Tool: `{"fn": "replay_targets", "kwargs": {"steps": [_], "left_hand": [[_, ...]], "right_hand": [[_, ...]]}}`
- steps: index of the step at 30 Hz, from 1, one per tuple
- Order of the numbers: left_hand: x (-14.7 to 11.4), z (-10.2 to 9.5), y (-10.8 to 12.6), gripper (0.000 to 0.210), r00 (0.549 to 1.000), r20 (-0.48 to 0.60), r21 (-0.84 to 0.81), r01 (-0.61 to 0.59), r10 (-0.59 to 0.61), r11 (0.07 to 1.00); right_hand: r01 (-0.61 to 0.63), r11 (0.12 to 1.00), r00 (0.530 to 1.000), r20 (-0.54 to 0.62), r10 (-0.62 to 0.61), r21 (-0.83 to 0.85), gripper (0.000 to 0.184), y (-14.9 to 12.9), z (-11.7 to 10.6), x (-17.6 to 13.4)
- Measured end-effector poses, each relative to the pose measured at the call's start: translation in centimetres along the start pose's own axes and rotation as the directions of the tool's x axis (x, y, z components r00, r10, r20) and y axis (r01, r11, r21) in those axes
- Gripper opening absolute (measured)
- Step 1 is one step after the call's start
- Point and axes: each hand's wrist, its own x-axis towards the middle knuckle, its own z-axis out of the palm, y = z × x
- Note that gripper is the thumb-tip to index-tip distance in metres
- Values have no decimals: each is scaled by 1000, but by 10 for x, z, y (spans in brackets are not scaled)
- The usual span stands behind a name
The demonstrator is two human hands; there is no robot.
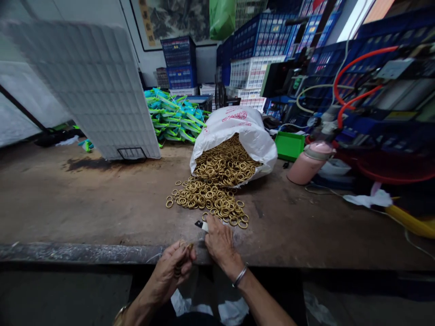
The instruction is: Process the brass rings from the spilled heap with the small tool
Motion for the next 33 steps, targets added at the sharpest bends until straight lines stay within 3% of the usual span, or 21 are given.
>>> {"fn": "replay_targets", "kwargs": {"steps": [3, 6, 9, 14, 18, 21, 25, 29, 33], "left_hand": [[3, -3, 1, 31, 1000, -17, -48, 20, -21, 999], [4, -8, 0, 21, 999, -33, -167, 11, -17, 986], [5, -14, -1, 18, 998, -25, -294, 40, -49, 955], [9, -21, -2, 18, 994, -30, -409, 81, -102, 909], [12, -19, 2, 16, 992, -69, -404, 65, -101, 913], [14, -18, 7, 15, 994, -57, -397, 59, -89, 916], [17, -18, 11, 24, 995, -85, -319, 17, -47, 947], [18, -17, 6, 25, 959, -240, 80, -137, 152, 987], [17, -14, 3, 20, 891, -168, 479, -300, 421, 825]], "right_hand": [[-23, 991, 999, -35, 19, -130, 28, -2, -1, 17], [-15, 980, 1000, 17, 19, -197, 23, -4, 2, 30], [-21, 975, 999, 43, 32, -220, 21, -5, 5, 36], [-31, 976, 999, -16, 28, -217, 21, -6, 7, 34], [-7, 996, 998, -58, 2, -86, 17, -8, 2, 31], [7, 977, 998, -63, 7, 214, 12, -10, 0, 28], [-64, 750, 998, 36, 53, 658, 12, -12, 3, 23], [-217, 531, 976, 174, 130, 819, 11, -19, 6, 11], [-382, 290, 924, 366, 109, 878, 13, -28, 2, 0]]}}
